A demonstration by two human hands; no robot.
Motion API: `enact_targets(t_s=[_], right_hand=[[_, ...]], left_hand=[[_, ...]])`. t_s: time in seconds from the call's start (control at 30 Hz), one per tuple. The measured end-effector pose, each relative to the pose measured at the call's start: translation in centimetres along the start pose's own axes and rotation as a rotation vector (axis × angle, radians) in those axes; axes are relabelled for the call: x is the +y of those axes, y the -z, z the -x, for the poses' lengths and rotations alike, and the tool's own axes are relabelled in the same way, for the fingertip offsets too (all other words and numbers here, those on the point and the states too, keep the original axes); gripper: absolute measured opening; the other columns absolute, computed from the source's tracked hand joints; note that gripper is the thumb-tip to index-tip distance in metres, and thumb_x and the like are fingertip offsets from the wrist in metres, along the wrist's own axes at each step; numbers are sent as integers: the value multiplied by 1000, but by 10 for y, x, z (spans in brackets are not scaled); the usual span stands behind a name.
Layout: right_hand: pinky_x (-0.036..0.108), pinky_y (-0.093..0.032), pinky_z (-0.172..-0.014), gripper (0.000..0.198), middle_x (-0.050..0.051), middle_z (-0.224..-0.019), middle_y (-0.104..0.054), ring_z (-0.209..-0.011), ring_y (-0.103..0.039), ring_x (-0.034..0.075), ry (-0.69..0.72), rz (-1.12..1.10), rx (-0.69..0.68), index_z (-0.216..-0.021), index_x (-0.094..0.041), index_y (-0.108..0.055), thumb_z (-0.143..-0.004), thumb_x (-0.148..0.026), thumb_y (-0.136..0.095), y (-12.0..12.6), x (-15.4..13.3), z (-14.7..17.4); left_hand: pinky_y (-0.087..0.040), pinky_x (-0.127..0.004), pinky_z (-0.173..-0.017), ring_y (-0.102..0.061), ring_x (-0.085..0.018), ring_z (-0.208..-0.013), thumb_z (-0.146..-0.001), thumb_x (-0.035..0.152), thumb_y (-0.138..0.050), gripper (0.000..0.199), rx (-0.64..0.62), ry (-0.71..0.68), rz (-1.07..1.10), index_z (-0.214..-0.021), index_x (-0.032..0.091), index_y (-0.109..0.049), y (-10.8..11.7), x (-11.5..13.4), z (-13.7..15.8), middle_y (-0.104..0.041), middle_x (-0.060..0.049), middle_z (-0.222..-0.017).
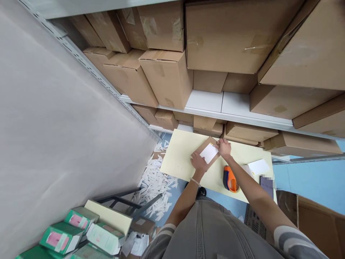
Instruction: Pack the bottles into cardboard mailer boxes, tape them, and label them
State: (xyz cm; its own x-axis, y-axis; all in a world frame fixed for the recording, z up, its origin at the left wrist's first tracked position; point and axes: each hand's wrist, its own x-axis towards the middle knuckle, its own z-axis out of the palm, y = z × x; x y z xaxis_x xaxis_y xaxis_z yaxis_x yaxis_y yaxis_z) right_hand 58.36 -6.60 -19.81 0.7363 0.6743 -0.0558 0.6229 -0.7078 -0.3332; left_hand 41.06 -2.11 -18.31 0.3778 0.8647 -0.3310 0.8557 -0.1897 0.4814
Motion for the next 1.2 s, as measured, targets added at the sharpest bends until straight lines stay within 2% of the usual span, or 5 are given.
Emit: enact_targets(t_s=[0.2,0.43,0.7,0.93,1.2], right_hand=[[44,-29,-115,53,10,-152,-45,-142,-36,25,421,-109,-121,-145,-21,-44,-100,-38,-22,-13,2,44],[44,-18,-122,61,4,-161,-32,-149,-25,22,584,20,-227,-158,-21,-25,-99,-39,-25,-31,14,66],[48,-10,-123,71,12,-165,-18,-152,-13,27,201,70,-57,-159,-8,-11,-98,-41,-25,-48,-3,42],[48,-12,-122,69,11,-163,-24,-151,-19,26,194,51,14,-160,-15,-11,-98,-44,-21,-58,-4,40],[52,-11,-121,69,13,-164,-22,-151,-16,31,120,71,-88,-157,-17,-27,-96,-48,-29,-51,1,34]], left_hand=[[-19,-48,-124,-24,-28,-150,-95,27,-41,66,53,-559,-107,-157,14,-22,-33,-6,11,-32,-13,-160],[-13,-48,-127,-16,-21,-152,-99,36,-34,66,3,-635,-192,-158,17,-12,-49,-28,11,-24,-7,-163],[-14,-49,-126,-15,-24,-152,-98,37,-42,70,29,-695,-188,-158,17,-13,-49,-29,9,-24,-10,-162],[-14,-56,-125,-11,-31,-152,-96,40,-46,73,101,-496,-182,-158,20,-14,-60,-27,15,-20,-12,-164],[-12,-57,-124,-10,-32,-152,-96,41,-46,73,77,-523,-169,-158,15,-17,-55,-28,15,-18,-16,-163]])
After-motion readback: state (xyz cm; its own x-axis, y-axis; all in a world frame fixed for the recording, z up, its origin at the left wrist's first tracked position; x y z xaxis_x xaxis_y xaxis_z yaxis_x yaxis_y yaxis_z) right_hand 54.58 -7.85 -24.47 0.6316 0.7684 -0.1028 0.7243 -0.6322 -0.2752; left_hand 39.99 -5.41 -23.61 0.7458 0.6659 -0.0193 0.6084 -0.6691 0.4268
